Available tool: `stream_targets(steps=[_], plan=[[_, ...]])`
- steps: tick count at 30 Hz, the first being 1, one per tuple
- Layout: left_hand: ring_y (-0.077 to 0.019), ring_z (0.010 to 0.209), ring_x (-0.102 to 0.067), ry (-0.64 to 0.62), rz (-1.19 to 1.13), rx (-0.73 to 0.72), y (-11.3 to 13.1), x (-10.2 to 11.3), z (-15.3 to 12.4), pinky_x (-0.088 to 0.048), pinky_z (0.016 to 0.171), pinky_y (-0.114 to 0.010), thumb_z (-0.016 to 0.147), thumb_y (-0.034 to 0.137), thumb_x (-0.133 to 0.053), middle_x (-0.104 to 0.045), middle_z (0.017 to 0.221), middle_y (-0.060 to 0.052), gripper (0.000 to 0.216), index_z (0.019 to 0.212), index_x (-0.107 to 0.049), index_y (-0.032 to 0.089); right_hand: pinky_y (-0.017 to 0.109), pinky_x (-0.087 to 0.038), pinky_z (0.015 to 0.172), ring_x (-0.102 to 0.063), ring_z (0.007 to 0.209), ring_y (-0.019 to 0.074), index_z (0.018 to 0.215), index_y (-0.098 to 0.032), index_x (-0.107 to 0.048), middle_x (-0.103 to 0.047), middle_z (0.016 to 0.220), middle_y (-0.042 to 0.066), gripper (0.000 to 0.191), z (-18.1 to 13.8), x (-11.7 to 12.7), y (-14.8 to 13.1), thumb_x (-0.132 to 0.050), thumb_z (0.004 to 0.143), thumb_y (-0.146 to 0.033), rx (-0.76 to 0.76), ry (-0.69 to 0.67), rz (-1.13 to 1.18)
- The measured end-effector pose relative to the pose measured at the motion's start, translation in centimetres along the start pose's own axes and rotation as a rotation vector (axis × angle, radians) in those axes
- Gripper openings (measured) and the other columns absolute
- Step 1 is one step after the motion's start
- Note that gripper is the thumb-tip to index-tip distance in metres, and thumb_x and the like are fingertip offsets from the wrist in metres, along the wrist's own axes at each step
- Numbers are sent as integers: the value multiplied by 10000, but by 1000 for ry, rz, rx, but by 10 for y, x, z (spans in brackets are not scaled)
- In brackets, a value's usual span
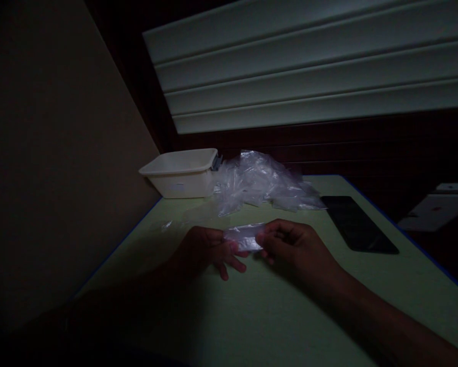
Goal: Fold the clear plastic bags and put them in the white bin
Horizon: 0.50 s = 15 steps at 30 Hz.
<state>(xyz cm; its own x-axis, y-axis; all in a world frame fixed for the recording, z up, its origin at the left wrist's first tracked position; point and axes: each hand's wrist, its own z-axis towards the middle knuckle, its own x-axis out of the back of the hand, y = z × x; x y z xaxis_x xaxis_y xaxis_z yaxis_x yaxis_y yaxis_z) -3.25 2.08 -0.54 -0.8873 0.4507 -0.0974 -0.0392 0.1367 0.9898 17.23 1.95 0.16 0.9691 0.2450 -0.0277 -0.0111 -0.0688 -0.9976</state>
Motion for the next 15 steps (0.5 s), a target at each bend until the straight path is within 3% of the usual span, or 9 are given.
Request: stream_targets(steps=[10, 15], plan=[[-234, 689, -722, -28, -12, 27, 1, 1, -2, -509, 431, -203, 754, 350, -714, -726, 889, -183, 324, 849, -691, 41, 283, -465, 636, -601, 691, 153, 928, -206, -669, -667, 797, 28, 267, -3, 8, -4, -734, 759, -402, 13, -50, 35], [-229, 687, -723, -53, 2, 36, -2, 2, 0, -505, 422, -194, 763, 355, -705, -730, 898, -167, 309, 847, -692, 58, 243, -417, 536, -556, 594, 125, 785, -183, -654, -646, 686, 13, 259, -3, 4, -3, -772, 713, -403, -46, -87, 21]])
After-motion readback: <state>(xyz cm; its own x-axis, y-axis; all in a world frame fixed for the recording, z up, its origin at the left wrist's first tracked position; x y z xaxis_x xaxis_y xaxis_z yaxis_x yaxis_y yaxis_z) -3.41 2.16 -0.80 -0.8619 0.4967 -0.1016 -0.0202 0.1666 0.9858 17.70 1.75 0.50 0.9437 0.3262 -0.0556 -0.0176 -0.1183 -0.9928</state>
